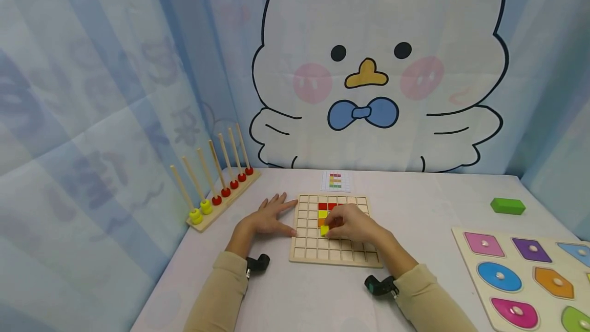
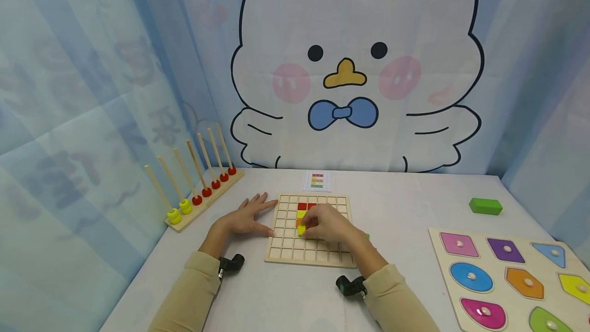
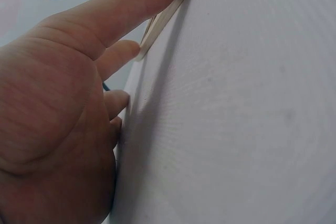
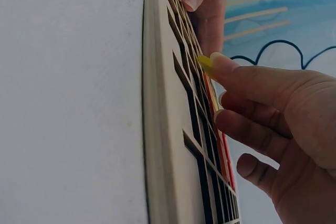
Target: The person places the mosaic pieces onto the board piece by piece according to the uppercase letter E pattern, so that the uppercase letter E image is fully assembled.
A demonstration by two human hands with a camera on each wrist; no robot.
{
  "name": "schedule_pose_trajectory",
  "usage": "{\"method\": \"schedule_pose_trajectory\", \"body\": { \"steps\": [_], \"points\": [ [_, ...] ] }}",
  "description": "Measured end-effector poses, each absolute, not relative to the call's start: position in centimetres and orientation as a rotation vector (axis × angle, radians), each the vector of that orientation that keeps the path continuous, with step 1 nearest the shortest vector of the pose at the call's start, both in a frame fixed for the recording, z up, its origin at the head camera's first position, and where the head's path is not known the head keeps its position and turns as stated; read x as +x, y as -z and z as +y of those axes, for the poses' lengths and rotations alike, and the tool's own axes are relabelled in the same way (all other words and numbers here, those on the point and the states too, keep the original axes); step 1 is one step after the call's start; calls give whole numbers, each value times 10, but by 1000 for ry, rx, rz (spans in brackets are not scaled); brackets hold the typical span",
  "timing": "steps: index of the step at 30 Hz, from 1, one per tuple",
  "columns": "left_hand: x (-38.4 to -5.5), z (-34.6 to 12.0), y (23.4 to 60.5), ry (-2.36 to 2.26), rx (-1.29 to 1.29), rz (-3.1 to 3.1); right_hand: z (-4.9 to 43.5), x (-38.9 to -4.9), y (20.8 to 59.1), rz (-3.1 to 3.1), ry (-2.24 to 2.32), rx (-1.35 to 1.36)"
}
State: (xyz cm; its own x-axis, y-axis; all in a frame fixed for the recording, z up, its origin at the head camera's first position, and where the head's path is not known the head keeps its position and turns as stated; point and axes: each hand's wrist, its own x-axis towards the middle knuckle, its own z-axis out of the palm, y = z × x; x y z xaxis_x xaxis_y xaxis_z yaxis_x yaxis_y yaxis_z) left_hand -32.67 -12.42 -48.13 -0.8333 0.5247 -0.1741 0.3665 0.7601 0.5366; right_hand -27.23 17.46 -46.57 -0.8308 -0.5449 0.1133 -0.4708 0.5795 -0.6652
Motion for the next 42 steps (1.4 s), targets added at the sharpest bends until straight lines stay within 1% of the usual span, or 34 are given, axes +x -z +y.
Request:
{"method": "schedule_pose_trajectory", "body": {
  "steps": [20, 33, 42],
  "points": [
    [-326, -124, 479, -726, 674, 2631, 167, -269, 470, 2790, 939, -859],
    [-331, -123, 488, -703, 653, 2649, 164, -265, 466, 2808, 915, -798],
    [-327, -124, 481, -719, 660, 2633, 163, -266, 469, 2810, 924, -765]
  ]
}}
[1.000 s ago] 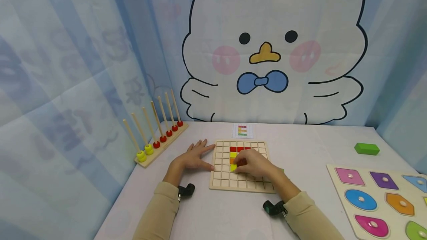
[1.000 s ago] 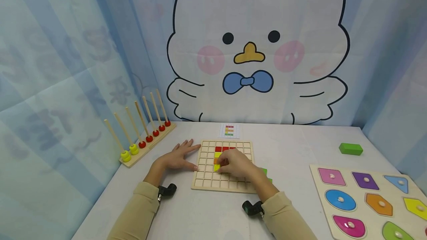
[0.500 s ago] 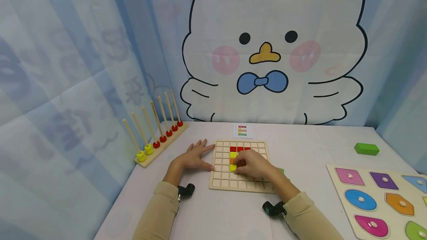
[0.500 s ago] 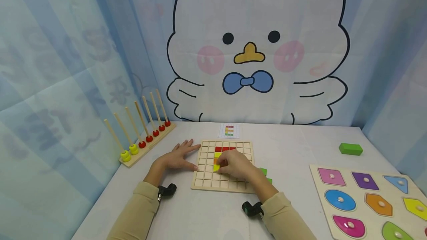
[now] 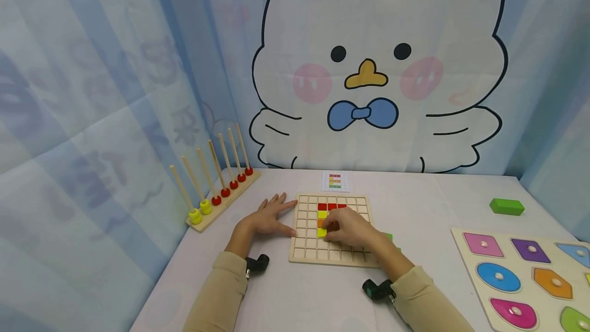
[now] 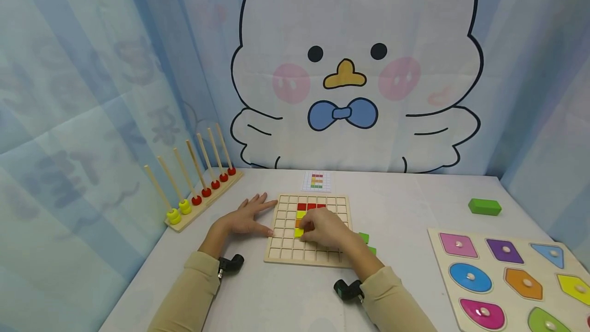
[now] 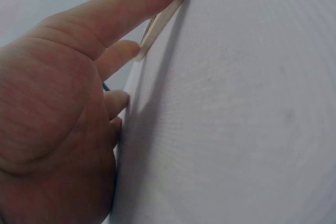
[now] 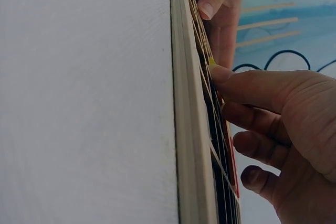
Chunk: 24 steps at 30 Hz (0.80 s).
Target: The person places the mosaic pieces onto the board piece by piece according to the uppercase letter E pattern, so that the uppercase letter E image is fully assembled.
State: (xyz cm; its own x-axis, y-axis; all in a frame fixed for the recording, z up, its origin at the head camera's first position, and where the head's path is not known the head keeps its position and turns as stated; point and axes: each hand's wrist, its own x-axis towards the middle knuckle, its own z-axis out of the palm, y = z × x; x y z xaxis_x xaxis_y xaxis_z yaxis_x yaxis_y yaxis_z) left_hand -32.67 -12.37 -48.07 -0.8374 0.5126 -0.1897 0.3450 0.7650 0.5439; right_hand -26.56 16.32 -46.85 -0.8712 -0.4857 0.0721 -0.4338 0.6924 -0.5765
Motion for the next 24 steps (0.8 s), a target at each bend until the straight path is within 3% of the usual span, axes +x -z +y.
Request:
{"method": "schedule_pose_trajectory", "body": {
  "steps": [24],
  "points": [
    [-324, -124, 478, -727, 681, 2627, 177, -268, 454, 2769, 981, -830]
  ]
}}
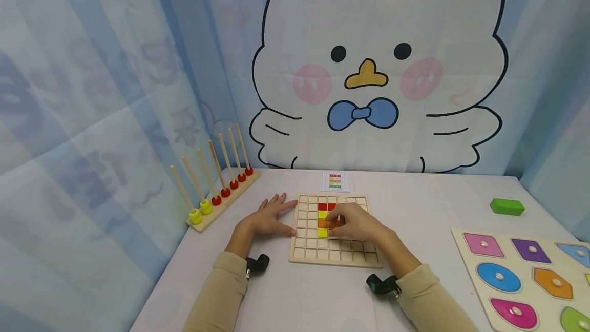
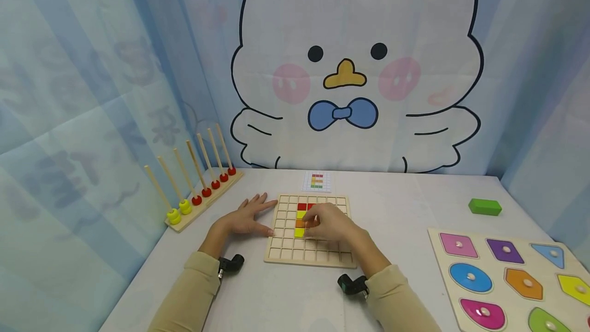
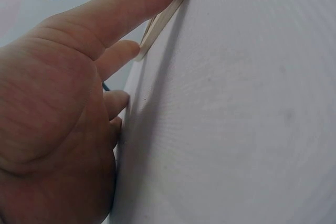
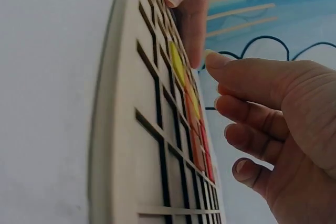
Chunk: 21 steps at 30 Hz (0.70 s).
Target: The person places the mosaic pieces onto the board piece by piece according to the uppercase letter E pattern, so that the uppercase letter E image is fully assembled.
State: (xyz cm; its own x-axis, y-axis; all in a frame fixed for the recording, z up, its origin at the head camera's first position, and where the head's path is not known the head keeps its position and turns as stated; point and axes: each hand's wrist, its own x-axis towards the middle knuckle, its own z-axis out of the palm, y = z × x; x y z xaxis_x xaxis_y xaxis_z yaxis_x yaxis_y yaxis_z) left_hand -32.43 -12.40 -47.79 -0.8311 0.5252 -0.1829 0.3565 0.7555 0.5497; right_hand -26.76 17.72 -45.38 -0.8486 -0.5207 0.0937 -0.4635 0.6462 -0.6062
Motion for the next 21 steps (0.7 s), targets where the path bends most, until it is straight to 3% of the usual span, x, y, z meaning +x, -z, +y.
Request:
{"method": "schedule_pose_trajectory", "body": {
  "steps": [21],
  "points": [
    [-325, -123, 477, -725, 670, 2636, 225, -271, 429, 2890, 1075, -651]
  ]
}}
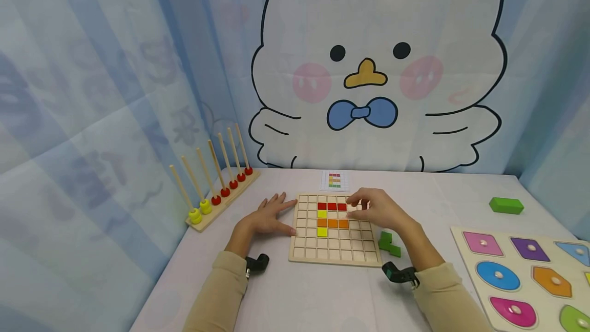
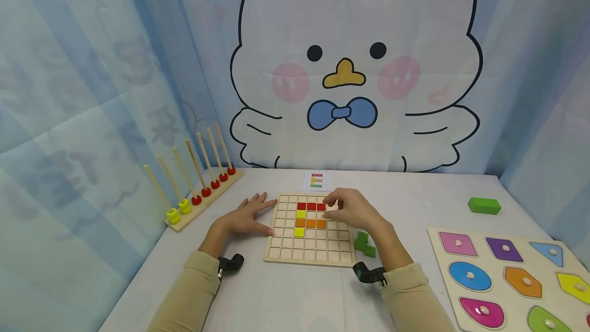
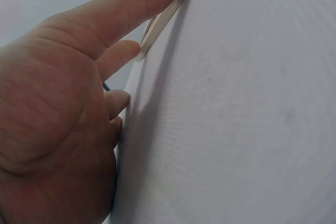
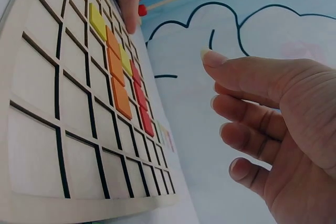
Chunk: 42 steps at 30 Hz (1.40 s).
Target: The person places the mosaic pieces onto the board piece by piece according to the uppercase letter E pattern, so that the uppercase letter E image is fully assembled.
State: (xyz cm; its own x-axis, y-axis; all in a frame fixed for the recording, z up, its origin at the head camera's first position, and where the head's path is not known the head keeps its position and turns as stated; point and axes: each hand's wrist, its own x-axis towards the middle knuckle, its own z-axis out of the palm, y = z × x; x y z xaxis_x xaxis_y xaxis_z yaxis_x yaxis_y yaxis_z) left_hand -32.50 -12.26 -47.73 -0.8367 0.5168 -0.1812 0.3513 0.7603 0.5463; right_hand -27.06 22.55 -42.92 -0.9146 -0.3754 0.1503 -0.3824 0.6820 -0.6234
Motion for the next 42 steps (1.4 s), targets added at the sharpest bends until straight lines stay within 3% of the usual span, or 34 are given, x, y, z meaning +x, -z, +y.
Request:
{"method": "schedule_pose_trajectory", "body": {
  "steps": [42],
  "points": [
    [-324, -123, 480, -722, 673, 2648, 300, -273, 432, -3130, -1160, 586]
  ]
}}
